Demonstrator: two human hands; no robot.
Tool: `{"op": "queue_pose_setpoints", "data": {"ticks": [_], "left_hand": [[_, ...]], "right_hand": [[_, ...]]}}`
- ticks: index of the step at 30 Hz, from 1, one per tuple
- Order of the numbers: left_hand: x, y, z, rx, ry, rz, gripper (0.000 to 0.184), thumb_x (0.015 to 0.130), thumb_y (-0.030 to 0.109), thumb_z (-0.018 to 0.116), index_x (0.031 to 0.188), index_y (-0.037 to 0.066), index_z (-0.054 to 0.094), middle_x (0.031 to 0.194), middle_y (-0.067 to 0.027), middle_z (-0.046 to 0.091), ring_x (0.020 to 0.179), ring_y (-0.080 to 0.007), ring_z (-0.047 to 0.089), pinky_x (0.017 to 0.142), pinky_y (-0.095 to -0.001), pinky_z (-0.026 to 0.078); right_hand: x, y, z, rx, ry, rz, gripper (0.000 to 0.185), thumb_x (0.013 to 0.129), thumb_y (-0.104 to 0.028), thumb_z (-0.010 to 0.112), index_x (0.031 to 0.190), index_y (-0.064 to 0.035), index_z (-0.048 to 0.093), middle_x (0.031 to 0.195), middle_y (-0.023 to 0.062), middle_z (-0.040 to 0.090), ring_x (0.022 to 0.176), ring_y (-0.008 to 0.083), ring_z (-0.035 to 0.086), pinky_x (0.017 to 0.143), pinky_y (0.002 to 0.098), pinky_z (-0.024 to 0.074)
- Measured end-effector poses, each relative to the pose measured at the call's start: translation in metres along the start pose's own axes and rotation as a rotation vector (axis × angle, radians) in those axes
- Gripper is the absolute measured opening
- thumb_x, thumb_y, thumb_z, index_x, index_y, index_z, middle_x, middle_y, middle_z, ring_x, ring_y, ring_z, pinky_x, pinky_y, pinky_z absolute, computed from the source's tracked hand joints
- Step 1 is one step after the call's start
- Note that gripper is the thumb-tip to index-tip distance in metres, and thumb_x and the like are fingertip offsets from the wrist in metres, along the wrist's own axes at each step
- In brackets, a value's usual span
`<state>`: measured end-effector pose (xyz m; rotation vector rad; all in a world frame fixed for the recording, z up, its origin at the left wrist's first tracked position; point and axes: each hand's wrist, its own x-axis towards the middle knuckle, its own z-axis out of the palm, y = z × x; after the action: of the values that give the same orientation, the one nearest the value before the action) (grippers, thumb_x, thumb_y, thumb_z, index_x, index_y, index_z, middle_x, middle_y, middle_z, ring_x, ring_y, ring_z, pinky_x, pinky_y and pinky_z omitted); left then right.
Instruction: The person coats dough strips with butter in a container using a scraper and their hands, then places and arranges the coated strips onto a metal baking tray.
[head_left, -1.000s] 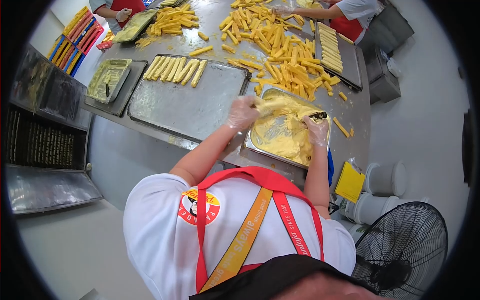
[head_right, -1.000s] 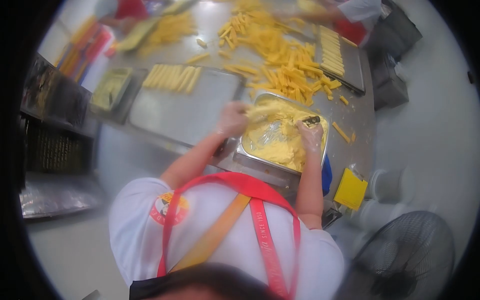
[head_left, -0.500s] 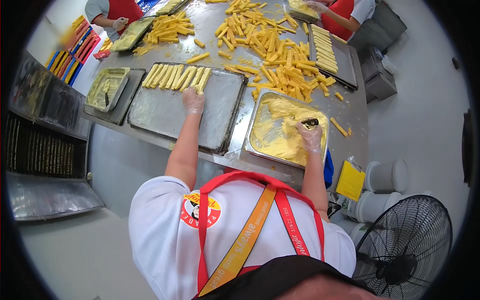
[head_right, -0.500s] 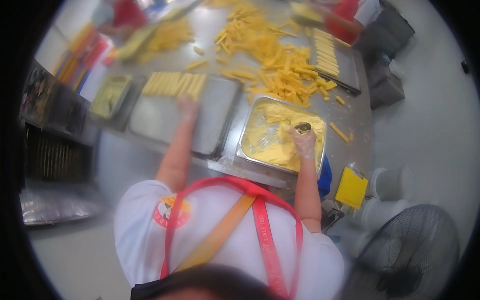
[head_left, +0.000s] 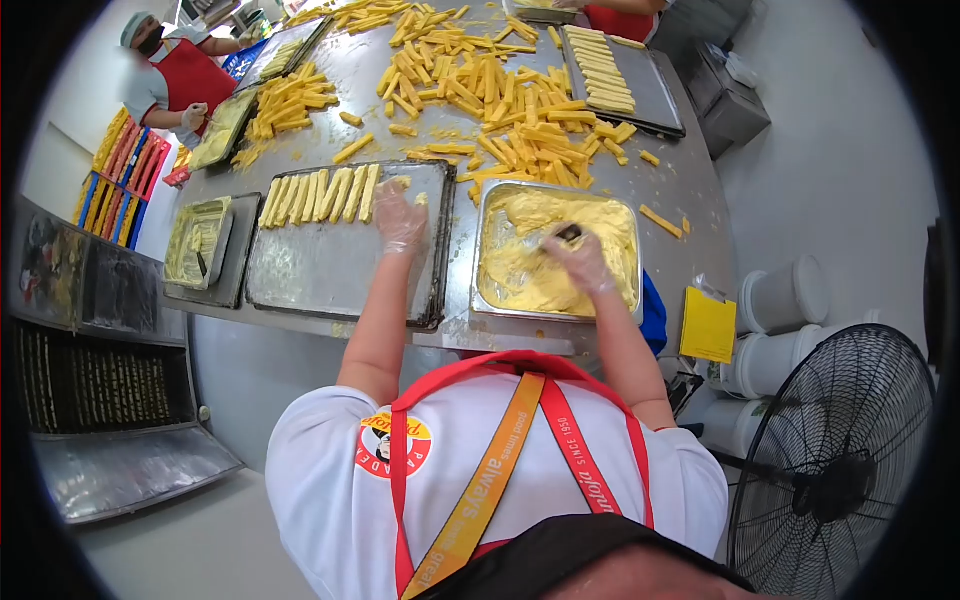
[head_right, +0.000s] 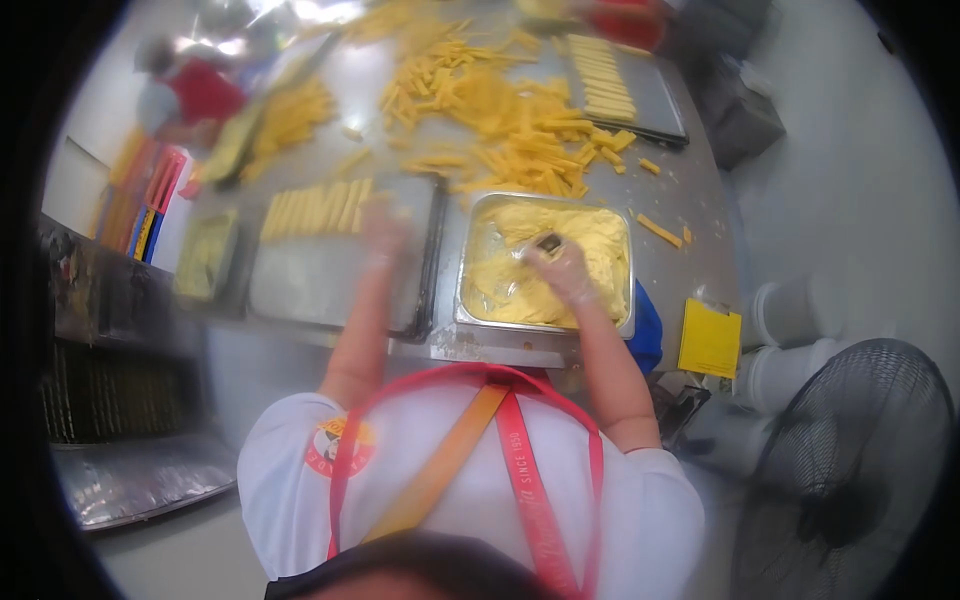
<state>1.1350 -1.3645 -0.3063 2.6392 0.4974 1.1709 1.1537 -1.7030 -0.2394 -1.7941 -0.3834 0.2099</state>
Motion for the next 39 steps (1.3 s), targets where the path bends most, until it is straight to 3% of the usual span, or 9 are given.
{"op": "queue_pose_setpoints", "data": {"ticks": [5,8,11,18,22,25,30,35,39], "left_hand": [[0.03,0.046,0.005,-0.188,-0.215,0.111,0.04,0.067,0.021,0.069,0.1,0.006,0.053,0.095,-0.0183,0.054,0.091,-0.038,0.055,0.077,-0.0476,0.046],[0.054,0.088,-0.004,-0.241,-0.403,0.132,0.039,0.069,0.02,0.067,0.102,0.004,0.054,0.095,-0.0202,0.058,0.091,-0.0388,0.056,0.078,-0.0473,0.046],[0.069,0.107,0.032,-0.294,-0.38,0.263,0.039,0.072,0.021,0.066,0.106,0.004,0.055,0.096,-0.021,0.061,0.093,-0.038,0.057,0.082,-0.0466,0.046],[0.108,0.148,0.133,-0.155,-0.509,0.615,0.038,0.077,0.013,0.06,0.114,0.009,0.058,0.102,-0.0157,0.062,0.1,-0.0327,0.058,0.085,-0.0424,0.049],[0.123,0.175,0.158,0.169,-0.683,0.688,0.031,0.082,0.012,0.057,0.112,0.011,0.06,0.099,-0.011,0.064,0.099,-0.0312,0.06,0.082,-0.0397,0.051],[0.129,0.18,0.172,0.205,-0.802,0.622,0.027,0.085,0.013,0.053,0.112,0.011,0.059,0.091,-0.0107,0.065,0.092,-0.0301,0.063,0.08,-0.0386,0.051],[0.122,0.171,0.154,-0.073,-0.605,0.544,0.019,0.087,0.015,0.051,0.101,0.01,0.063,0.092,-0.014,0.066,0.087,-0.0313,0.064,0.076,-0.0414,0.051],[0.112,0.156,0.126,-0.486,-0.38,0.46,0.022,0.081,0.017,0.059,0.101,0.01,0.065,0.09,-0.0161,0.064,0.085,-0.0346,0.063,0.073,-0.0437,0.049],[0.085,0.137,0.09,-0.631,-0.37,0.325,0.027,0.079,0.015,0.062,0.105,0.01,0.066,0.086,-0.0175,0.064,0.081,-0.0345,0.063,0.071,-0.0423,0.049]], "right_hand": [[0.034,0.025,-0.038,-0.551,0.376,-0.022,0.019,0.082,-0.02,0.066,0.088,-0.0022,0.064,0.078,0.0103,0.065,0.075,0.0167,0.063,0.07,0.0306,0.0495],[0.007,-0.002,-0.009,-0.562,0.108,-0.347,0.022,0.081,-0.023,0.067,0.088,-0.0025,0.065,0.078,0.0121,0.065,0.072,0.0198,0.064,0.067,0.0327,0.0498],[0.0,-0.014,-0.006,-0.206,-0.237,-0.104,0.025,0.08,-0.025,0.067,0.088,-0.0016,0.066,0.08,0.0128,0.066,0.072,0.0226,0.063,0.068,0.0333,0.0498],[0.04,0.011,-0.041,-0.559,0.305,-0.06,0.023,0.079,-0.021,0.067,0.089,0.0,0.065,0.088,0.0174,0.066,0.085,0.0329,0.063,0.078,0.0389,0.0498],[0.014,0.002,-0.005,-0.417,-0.184,-0.251,0.02,0.079,-0.018,0.069,0.09,-0.0028,0.064,0.092,0.0165,0.066,0.088,0.0294,0.065,0.079,0.0353,0.0501],[0.027,0.007,-0.024,-0.199,-0.082,0.022,0.017,0.079,-0.018,0.069,0.088,-0.0036,0.065,0.091,0.0167,0.066,0.086,0.0289,0.065,0.076,0.0344,0.0504],[0.047,0.019,-0.053,-0.569,0.243,-0.029,0.023,0.078,-0.023,0.066,0.091,-0.0048,0.066,0.088,0.0192,0.064,0.086,0.0358,0.061,0.077,0.0414,0.0484],[0.022,-0.001,-0.022,-0.407,-0.291,-0.285,0.019,0.081,-0.022,0.067,0.091,-0.006,0.064,0.086,0.0165,0.063,0.078,0.0335,0.061,0.072,0.038,0.0501],[0.057,0.02,-0.061,-0.452,0.057,0.032,0.018,0.081,-0.021,0.067,0.089,-0.0059,0.063,0.085,0.0165,0.063,0.08,0.0322,0.061,0.074,0.0382,0.0495]]}}
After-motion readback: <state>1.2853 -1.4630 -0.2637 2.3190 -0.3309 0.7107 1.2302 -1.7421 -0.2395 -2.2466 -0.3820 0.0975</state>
